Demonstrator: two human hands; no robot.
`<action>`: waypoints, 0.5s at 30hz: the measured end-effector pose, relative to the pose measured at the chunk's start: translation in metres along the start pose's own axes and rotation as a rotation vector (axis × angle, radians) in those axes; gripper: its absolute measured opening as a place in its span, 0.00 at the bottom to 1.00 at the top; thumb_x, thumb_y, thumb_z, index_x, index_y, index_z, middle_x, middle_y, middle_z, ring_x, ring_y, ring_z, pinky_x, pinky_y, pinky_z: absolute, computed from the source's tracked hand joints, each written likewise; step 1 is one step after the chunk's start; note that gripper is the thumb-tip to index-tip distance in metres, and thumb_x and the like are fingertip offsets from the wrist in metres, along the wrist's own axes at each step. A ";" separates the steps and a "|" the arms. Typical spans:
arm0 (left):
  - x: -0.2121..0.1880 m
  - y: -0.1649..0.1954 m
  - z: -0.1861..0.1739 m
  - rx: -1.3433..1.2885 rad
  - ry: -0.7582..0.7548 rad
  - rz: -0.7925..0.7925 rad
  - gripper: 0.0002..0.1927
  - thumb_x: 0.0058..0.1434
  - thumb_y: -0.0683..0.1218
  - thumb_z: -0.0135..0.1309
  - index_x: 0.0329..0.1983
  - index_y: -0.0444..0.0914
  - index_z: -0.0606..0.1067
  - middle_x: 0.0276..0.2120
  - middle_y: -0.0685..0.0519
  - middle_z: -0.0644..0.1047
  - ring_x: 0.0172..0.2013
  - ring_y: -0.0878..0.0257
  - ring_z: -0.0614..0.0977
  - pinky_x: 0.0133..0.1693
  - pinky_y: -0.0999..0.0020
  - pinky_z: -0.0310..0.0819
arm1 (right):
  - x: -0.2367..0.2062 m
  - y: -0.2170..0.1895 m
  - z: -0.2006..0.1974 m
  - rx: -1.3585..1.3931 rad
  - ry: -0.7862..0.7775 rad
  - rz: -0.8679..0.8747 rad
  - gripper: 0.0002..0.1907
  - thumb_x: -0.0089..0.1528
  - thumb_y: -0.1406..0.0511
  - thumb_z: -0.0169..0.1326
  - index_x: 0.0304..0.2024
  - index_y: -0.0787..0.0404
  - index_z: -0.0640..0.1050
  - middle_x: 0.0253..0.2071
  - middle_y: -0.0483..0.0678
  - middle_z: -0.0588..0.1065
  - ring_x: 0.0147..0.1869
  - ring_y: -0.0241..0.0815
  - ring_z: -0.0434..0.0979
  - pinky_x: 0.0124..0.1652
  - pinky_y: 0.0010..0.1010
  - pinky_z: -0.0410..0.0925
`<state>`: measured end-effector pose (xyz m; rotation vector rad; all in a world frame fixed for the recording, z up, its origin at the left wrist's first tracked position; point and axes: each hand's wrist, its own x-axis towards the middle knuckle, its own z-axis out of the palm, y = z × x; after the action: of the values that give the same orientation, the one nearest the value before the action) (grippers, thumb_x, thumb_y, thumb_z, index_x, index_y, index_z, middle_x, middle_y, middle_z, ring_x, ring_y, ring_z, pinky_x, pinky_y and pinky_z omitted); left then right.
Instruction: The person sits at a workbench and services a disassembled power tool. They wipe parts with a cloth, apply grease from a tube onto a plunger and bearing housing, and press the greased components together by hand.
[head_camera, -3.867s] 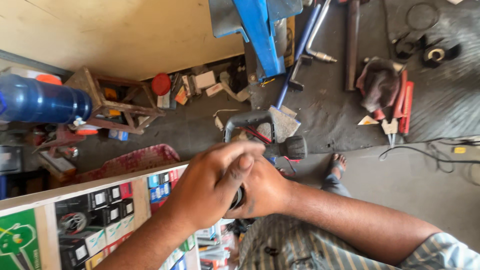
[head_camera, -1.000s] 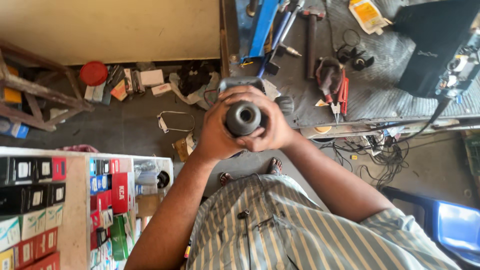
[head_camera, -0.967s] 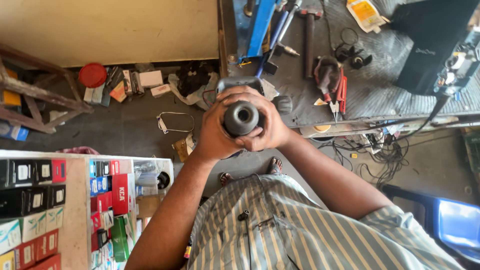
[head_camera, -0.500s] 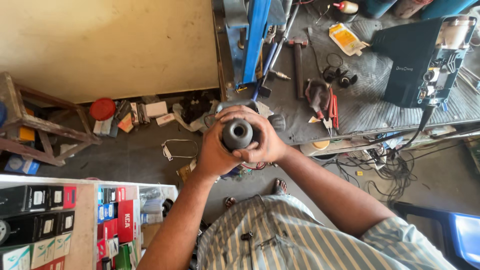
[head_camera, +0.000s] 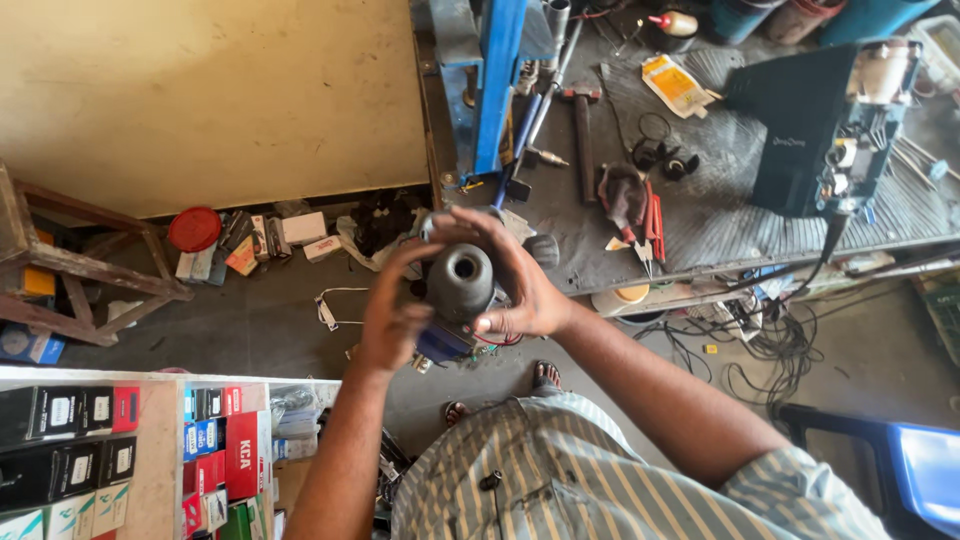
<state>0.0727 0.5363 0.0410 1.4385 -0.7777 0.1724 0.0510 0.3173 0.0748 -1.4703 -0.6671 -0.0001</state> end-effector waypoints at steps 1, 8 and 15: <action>-0.011 -0.011 -0.002 -0.005 0.114 -0.013 0.42 0.72 0.73 0.36 0.64 0.33 0.72 0.60 0.43 0.74 0.64 0.54 0.74 0.69 0.59 0.61 | -0.001 0.002 0.001 -0.007 0.002 0.047 0.55 0.52 0.49 0.71 0.73 0.59 0.59 0.70 0.51 0.66 0.76 0.46 0.63 0.74 0.41 0.54; -0.090 -0.073 0.021 -0.268 0.383 -0.594 0.36 0.73 0.62 0.30 0.67 0.30 0.68 0.61 0.46 0.75 0.61 0.57 0.74 0.63 0.60 0.62 | 0.008 0.017 0.002 -0.190 -0.040 0.114 0.38 0.52 0.59 0.74 0.62 0.60 0.74 0.60 0.50 0.75 0.67 0.45 0.76 0.68 0.39 0.67; -0.102 -0.075 0.040 0.518 0.416 -0.354 0.19 0.64 0.37 0.45 0.59 0.33 0.71 0.54 0.41 0.76 0.54 0.47 0.78 0.56 0.59 0.71 | 0.012 0.016 -0.004 -0.293 -0.098 0.088 0.40 0.51 0.62 0.75 0.63 0.59 0.70 0.61 0.50 0.75 0.67 0.46 0.76 0.65 0.39 0.69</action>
<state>0.0227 0.5211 -0.0813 1.9199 -0.1271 0.4050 0.0684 0.3204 0.0656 -1.7904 -0.7021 0.0441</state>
